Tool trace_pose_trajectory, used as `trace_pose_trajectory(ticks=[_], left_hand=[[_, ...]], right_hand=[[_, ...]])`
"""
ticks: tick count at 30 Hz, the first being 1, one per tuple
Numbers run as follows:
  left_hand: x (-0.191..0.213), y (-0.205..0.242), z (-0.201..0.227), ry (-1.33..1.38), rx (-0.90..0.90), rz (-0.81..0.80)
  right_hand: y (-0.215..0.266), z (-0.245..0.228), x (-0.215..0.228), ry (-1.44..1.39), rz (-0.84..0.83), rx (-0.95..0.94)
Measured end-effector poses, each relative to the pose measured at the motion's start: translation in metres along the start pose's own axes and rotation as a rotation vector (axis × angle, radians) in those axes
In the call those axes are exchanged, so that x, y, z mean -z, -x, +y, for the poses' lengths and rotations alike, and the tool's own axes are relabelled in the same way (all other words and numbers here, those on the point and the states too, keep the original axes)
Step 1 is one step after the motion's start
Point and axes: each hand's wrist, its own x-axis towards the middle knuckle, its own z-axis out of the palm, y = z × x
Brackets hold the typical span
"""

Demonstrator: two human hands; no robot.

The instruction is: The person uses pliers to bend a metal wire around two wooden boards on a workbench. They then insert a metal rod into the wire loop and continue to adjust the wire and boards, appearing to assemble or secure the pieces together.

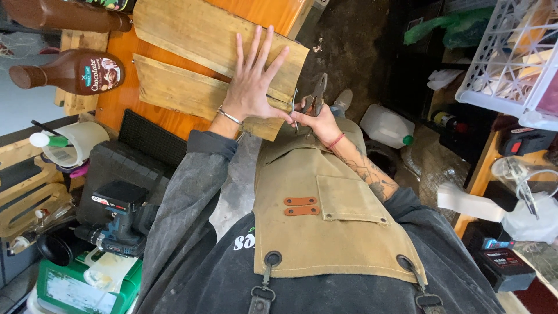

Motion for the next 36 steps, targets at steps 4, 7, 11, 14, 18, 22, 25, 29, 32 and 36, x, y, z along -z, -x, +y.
trace_pose_trajectory(ticks=[4,7,11,14,18,22,25,29,32,36], left_hand=[[0.002,-0.002,0.000,0.006,0.016,0.025],[0.002,-0.001,0.000,0.062,-0.015,0.188],[-0.008,0.000,-0.006,0.039,0.009,0.247],[-0.011,0.002,-0.005,0.055,-0.004,0.258],[-0.004,0.002,-0.004,0.112,-0.031,0.315],[-0.005,0.001,-0.007,0.096,-0.020,0.284],[0.005,0.002,-0.005,0.120,-0.036,0.253],[0.012,0.000,-0.004,0.135,-0.046,0.213],[0.011,0.001,-0.003,0.140,-0.039,0.192],[0.011,-0.001,-0.004,0.158,-0.040,0.190]], right_hand=[[0.001,-0.008,0.000,0.030,-0.033,0.032],[0.003,-0.006,-0.001,-0.026,-0.004,-0.018],[0.002,-0.006,-0.003,-0.057,-0.036,0.024],[0.005,-0.003,-0.002,-0.058,-0.006,-0.006],[0.003,-0.004,-0.002,-0.009,0.009,-0.031],[0.003,-0.016,-0.007,0.066,-0.018,-0.053],[0.002,-0.011,-0.005,-0.025,-0.080,0.004],[-0.003,-0.003,-0.003,-0.081,-0.139,0.082],[-0.003,0.000,-0.004,-0.052,-0.150,0.119],[-0.001,-0.003,-0.008,0.017,-0.145,0.175]])
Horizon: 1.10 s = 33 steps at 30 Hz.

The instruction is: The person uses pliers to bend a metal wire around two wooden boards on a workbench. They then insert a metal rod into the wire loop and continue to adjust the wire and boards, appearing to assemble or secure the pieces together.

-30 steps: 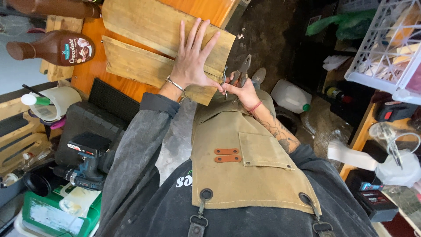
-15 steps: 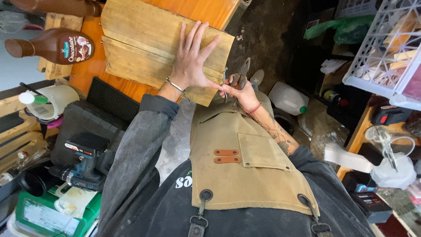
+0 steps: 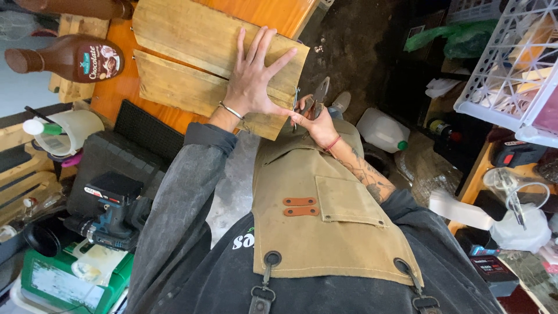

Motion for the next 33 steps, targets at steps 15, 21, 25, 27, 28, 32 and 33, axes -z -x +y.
trace_pose_trajectory(ticks=[15,21,25,27,28,32,33], left_hand=[[-0.017,0.001,-0.008,-0.114,0.033,0.000],[-0.024,0.001,-0.008,-0.121,0.068,0.011],[-0.028,0.001,-0.012,-0.154,0.071,-0.058],[-0.022,-0.003,-0.010,-0.144,0.100,-0.142],[-0.020,-0.003,-0.008,-0.144,0.090,-0.149],[-0.026,-0.003,-0.009,-0.114,0.109,-0.120],[-0.031,-0.002,-0.011,-0.118,0.106,-0.085]], right_hand=[[0.001,0.014,-0.001,0.301,0.113,0.046],[0.005,0.009,-0.012,0.339,0.153,0.090],[0.006,0.012,-0.014,0.343,0.175,0.093],[0.006,0.015,-0.014,0.331,0.178,0.088],[0.006,0.015,-0.015,0.327,0.189,0.089],[0.006,0.012,-0.021,0.331,0.210,0.084],[0.006,0.009,-0.023,0.333,0.221,0.076]])
